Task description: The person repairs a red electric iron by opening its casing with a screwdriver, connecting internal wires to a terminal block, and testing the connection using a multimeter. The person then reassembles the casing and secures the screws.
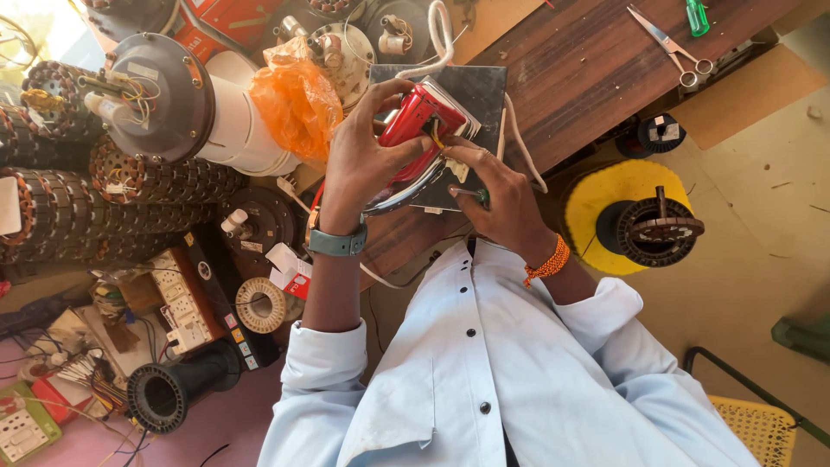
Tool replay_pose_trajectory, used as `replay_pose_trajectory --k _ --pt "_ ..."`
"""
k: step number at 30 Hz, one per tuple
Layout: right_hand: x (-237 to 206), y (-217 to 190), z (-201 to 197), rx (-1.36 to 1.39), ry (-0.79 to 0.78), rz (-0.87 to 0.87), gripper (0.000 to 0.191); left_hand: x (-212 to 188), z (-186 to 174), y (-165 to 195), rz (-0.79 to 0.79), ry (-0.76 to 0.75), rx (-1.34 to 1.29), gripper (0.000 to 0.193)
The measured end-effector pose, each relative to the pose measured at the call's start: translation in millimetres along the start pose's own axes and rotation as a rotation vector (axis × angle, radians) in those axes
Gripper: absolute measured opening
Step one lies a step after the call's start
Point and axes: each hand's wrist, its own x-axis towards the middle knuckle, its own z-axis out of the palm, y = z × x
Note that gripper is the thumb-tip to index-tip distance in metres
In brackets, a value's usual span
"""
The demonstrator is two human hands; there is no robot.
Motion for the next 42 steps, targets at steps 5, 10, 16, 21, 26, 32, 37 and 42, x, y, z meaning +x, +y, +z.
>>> replay_pose_trajectory --k 5,10,16,21,26,32,37,42 --pt "0.0 3.5 -0.3 0.032 -0.033 0.046 0.046 1.6 0.4 -7.5 0.073 -0.001 -0.01 0.068" --pt "-1.3 2.4 -0.9 0.047 -0.034 0.035 0.048 2.5 -1.5 -6.7 0.13 -0.017 -0.02 0.068" --pt "-1.7 -0.7 0.8 0.028 -0.023 0.028 0.051 -2.0 -8.3 1.9 0.168 -0.047 0.071 0.066" --pt "-6.6 -2.8 0.8 -0.056 -0.081 0.027 0.055 8.1 -20.2 2.2 0.271 -0.14 0.16 0.066" --pt "-14.0 2.7 4.5 -0.067 -0.203 0.06 0.066 22.3 -30.6 0.7 0.305 -0.259 0.118 0.066" --pt "-24.8 8.7 -3.2 0.474 0.037 0.429 0.045 20.1 -30.7 3.9 0.267 -0.261 0.054 0.066" --pt "-20.4 7.7 -18.7 0.562 0.144 0.528 0.032 11.5 -21.3 -2.2 0.268 -0.157 0.072 0.059" --pt "-4.3 -8.0 -7.9 0.084 0.158 0.054 0.045 2.0 -14.7 -1.6 0.348 -0.047 0.093 0.057"
